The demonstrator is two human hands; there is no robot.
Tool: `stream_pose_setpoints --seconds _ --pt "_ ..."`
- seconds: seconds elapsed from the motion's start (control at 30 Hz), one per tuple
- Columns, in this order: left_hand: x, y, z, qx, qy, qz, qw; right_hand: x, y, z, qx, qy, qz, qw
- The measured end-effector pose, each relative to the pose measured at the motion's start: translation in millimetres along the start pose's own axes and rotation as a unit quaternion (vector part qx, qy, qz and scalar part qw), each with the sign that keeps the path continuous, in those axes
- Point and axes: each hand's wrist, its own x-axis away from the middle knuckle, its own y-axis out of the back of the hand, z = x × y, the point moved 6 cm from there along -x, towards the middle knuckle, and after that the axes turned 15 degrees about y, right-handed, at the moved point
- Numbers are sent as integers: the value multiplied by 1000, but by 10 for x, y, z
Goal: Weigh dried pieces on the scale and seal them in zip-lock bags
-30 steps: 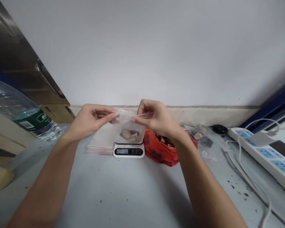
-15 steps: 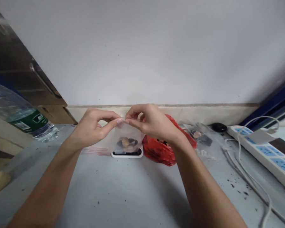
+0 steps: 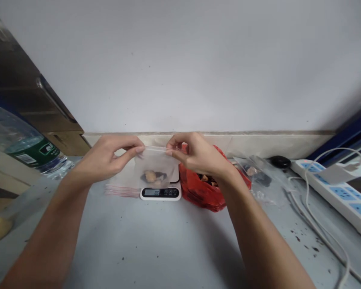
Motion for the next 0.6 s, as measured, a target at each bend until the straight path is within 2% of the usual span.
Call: stream_pose_setpoints --seconds 0.27,0.47,0.6 --pt "11 90 50 -10 10 15 1000 55 173 -162 87 8 28 996" --pt "4 91 60 -18 12 8 1000 81 245 -153 136 -16 27 990" --pt "17 88 -11 -9 -9 -26 1000 89 173 -54 83 -11 66 994"
